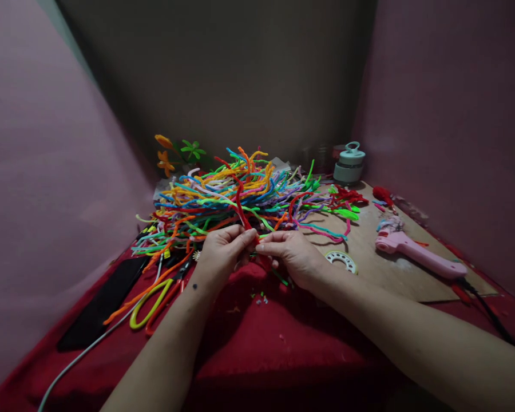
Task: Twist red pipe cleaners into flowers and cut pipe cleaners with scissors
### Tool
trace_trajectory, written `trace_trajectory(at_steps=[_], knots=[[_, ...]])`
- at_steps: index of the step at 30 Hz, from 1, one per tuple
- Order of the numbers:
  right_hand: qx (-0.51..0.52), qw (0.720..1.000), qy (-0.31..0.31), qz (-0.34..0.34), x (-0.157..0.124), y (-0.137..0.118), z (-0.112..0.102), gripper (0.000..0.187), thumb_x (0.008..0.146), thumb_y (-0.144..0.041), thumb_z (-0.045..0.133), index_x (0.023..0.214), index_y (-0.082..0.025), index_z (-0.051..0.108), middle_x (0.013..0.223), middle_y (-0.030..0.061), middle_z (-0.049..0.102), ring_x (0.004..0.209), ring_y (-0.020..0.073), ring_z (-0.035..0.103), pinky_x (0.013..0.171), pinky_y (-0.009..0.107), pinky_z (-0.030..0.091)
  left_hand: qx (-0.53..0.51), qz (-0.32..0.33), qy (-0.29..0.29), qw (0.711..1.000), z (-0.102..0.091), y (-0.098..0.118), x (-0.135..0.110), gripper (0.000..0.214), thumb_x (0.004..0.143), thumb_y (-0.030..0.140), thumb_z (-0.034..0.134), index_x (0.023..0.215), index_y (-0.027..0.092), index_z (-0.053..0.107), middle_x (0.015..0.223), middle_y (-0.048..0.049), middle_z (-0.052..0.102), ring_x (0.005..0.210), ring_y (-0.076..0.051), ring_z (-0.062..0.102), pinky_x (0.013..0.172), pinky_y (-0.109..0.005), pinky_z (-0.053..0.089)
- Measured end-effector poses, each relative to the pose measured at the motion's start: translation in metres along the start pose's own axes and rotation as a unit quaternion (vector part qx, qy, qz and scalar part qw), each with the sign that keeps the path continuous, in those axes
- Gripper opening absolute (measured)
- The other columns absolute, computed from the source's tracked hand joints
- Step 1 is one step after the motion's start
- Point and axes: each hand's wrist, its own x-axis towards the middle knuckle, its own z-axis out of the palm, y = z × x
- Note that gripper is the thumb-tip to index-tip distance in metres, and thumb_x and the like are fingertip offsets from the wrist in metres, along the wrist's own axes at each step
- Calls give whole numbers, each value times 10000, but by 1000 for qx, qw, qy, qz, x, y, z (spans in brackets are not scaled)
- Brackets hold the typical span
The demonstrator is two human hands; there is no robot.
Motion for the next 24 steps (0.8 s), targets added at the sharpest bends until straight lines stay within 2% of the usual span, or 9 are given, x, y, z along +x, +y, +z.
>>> trace_trajectory(at_steps=[3, 10, 17, 21, 24], knots=[[-4, 1000, 6, -2, -1, -1, 1, 147, 597, -218, 679, 570, -143, 555, 447, -57, 488, 377, 46, 359, 408, 219, 230, 30, 6, 3, 1000, 1, 3, -1, 301, 754, 385, 593, 580, 154, 511, 431, 33, 471, 351, -55, 374, 354, -190, 235], [1, 1000, 6, -11, 0, -1, 1, 179, 596, -248, 688, 573, -150, 541, 440, -54, 496, 373, 57, 379, 399, 220, 251, -2, 4, -30, 1000, -3, -1, 1, 256, 760, 393, 590, 669, 156, 554, 489, 28, 499, 380, -52, 379, 361, -182, 239], [7, 1000, -1, -14, 1, 1, 1, 159, 620, -233, 674, 592, -147, 544, 438, -55, 502, 355, 56, 388, 375, 208, 254, -22, -2, -20, 1000, -3, -1, 1, 244, 752, 372, 604, 666, 154, 534, 493, 39, 487, 369, -46, 376, 348, -171, 247], [23, 1000, -12, -16, 2, 0, 0, 154, 615, -226, 666, 589, -147, 536, 439, -57, 502, 346, 54, 380, 367, 207, 260, -24, 27, -39, 999, -5, 0, -1, 173, 742, 321, 625, 713, 166, 553, 500, 45, 496, 377, -56, 396, 358, -173, 277], [33, 999, -10, -11, 2, -3, 0, 136, 597, -206, 662, 587, -146, 540, 451, -58, 510, 349, 53, 384, 368, 204, 273, -4, 52, -48, 997, -8, 0, -2, 140, 742, 285, 628, 834, 182, 607, 602, 28, 543, 424, -62, 433, 387, -180, 324]])
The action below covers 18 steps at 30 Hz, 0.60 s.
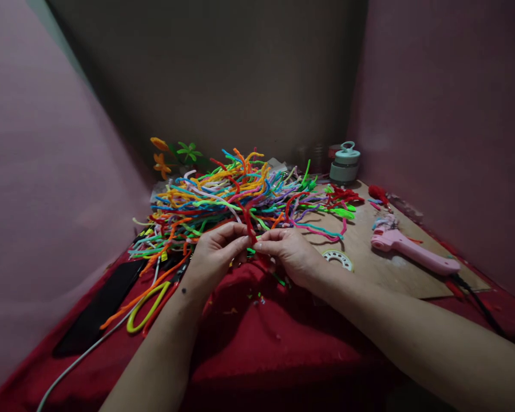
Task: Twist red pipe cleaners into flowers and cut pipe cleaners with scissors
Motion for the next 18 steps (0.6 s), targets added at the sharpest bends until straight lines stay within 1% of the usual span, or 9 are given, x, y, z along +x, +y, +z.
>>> trace_trajectory(at_steps=[2, 4, 6, 8, 11, 14, 16, 18], knots=[[-4, 1000, -1, 1, 0, -1, 0, 114, 589, -184, 651, 579, -145, 545, 442, -59, 507, 342, 51, 376, 365, 203, 266, 46, 42, -1, 998, -2, 0, 0, 169, 753, 271, 618, 903, 196, 636, 713, 5, 564, 494, -71, 474, 431, -190, 365], [-17, 1000, -10, -1, 1, -2, -1, 100, 583, -159, 635, 549, -141, 543, 421, -59, 492, 335, 47, 359, 364, 202, 253, 126, 123, -8, 984, -4, -1, 1, 160, 769, 250, 604, 910, 206, 665, 789, -12, 561, 611, -94, 521, 524, -206, 414], [-34, 999, -23, -8, 2, -3, -3, 109, 584, -146, 623, 516, -137, 538, 405, -57, 476, 332, 43, 342, 363, 203, 239, 211, 215, -10, 954, -8, -2, 2, 146, 784, 224, 588, 894, 217, 684, 801, -15, 548, 710, -113, 539, 614, -219, 432], [-62, 997, -47, -15, 2, -5, -5, 135, 598, -155, 617, 494, -136, 533, 386, -56, 457, 331, 43, 335, 363, 204, 228, 277, 278, -9, 920, -11, -4, 3, 149, 795, 205, 576, 896, 225, 683, 806, -15, 536, 745, -117, 539, 644, -223, 434], [-114, 991, -70, -14, 0, -9, -6, 139, 622, -183, 609, 511, -136, 539, 381, -58, 445, 340, 47, 336, 372, 203, 223, 365, 324, 3, 873, -15, -4, 2, 125, 811, 200, 552, 865, 212, 664, 826, -18, 526, 731, -111, 524, 613, -221, 424], [-163, 984, -63, -21, -2, -14, -4, 105, 634, -197, 601, 563, -132, 557, 428, -60, 450, 378, 45, 331, 396, 200, 222, 453, 364, 17, 814, -15, 3, 0, 94, 812, 212, 549, 785, 191, 636, 807, -26, 547, 745, -133, 497, 629, -248, 412], [-210, 975, -53, -43, -4, -16, -2, 127, 647, -203, 602, 558, -127, 553, 446, -63, 433, 406, 43, 317, 418, 201, 224, 504, 374, 8, 778, -13, 9, -2, 96, 810, 218, 545, 761, 180, 619, 799, -37, 577, 758, -155, 488, 659, -284, 399], [-273, 959, -36, -71, -4, -16, -2, 182, 665, -215, 609, 525, -124, 538, 442, -65, 402, 429, 43, 303, 436, 204, 226, 550, 364, -6, 751, -9, 14, -4, 117, 814, 222, 525, 744, 173, 605, 787, -47, 596, 749, -170, 488, 667, -314, 376]])
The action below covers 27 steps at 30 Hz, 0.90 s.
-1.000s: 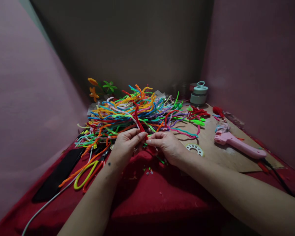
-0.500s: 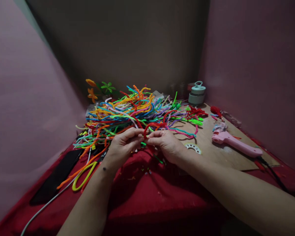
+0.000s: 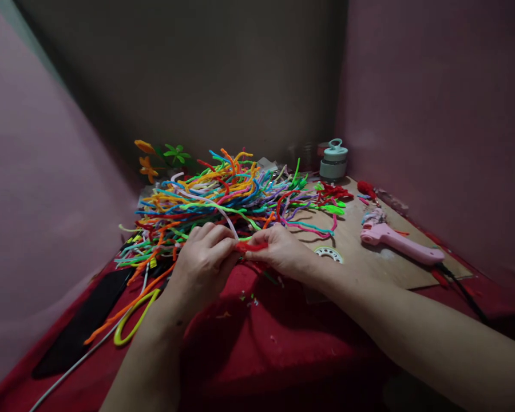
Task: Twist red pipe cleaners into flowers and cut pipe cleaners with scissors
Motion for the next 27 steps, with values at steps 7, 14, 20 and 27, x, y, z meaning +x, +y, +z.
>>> trace_trajectory(at_steps=[7, 14, 20, 27], knots=[[-222, 957, 82, -170, -6, 6, 5, 100, 727, -128, 575, 648, -137, 635, 603, -1, 580, 578, 91, 483, 559, 213, 342, -159, -175, -82, 968, -6, 10, 2, 164, 764, 249, 509, 649, 156, 580, 624, -18, 554, 611, -146, 466, 583, -279, 345], [-394, 813, 142, -405, -14, 7, 7, 180, 801, -125, 471, 670, -144, 592, 646, 51, 593, 635, 140, 496, 600, 260, 377, -657, -453, -101, 595, 5, 6, 0, 198, 609, 218, 610, 483, 152, 473, 434, 48, 398, 393, -59, 341, 422, -211, 279], [-337, 815, 169, -441, -12, 2, 4, 181, 818, -117, 464, 694, -137, 594, 657, 59, 602, 639, 138, 497, 613, 269, 393, -668, -441, -53, 598, 0, 7, -1, 195, 670, 248, 650, 555, 129, 545, 468, 32, 472, 410, -54, 395, 418, -188, 307], [-41, 970, 72, -228, -15, -11, 4, 86, 786, -179, 560, 737, -149, 624, 691, 9, 604, 652, 104, 537, 625, 228, 425, -416, -244, 118, 868, -16, 5, -6, 87, 705, 195, 670, 790, 203, 679, 799, -14, 613, 740, -134, 571, 649, -240, 462]])
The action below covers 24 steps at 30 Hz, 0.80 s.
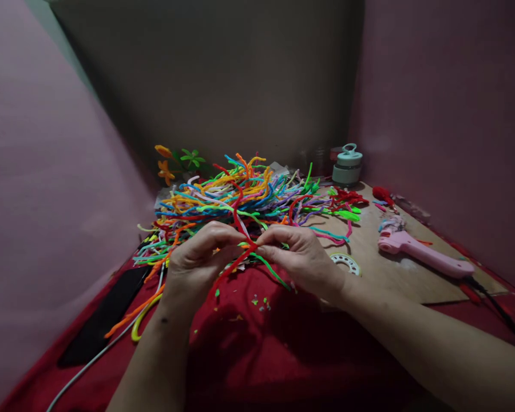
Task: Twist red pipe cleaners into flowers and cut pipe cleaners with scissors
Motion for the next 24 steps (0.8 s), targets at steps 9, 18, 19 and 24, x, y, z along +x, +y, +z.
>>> trace_trajectory(at_steps=[9, 18, 19, 24], knots=[[21, 997, -51, 53, 2, 1, -2, 54, 726, -129, 609, 694, -137, 651, 626, -13, 605, 603, 88, 533, 596, 208, 409, 182, 135, -70, 972, -2, 1, -3, 52, 771, 179, 598, 794, 199, 641, 854, -29, 553, 802, -146, 535, 684, -260, 434], [-194, 970, 4, -148, -7, 7, 5, 141, 748, -74, 526, 653, -150, 599, 620, 27, 575, 624, 122, 513, 625, 249, 406, 10, -158, -137, 978, 13, -3, 0, 254, 828, 349, 484, 663, 161, 529, 584, 28, 470, 546, -88, 417, 504, -206, 347], [-197, 970, 8, -146, -7, 8, 6, 140, 752, -79, 524, 655, -152, 594, 622, 26, 576, 624, 122, 513, 622, 248, 406, 7, -160, -127, 979, 14, -3, 0, 248, 826, 351, 488, 670, 162, 531, 591, 25, 489, 551, -91, 435, 512, -207, 359], [-153, 983, 27, -100, -4, 7, 5, 134, 763, -98, 522, 658, -150, 587, 680, 35, 622, 646, 110, 551, 628, 226, 421, 63, -103, -86, 989, 14, -3, -4, 144, 782, 329, 568, 805, 187, 572, 694, 14, 573, 576, -99, 494, 533, -212, 396]])
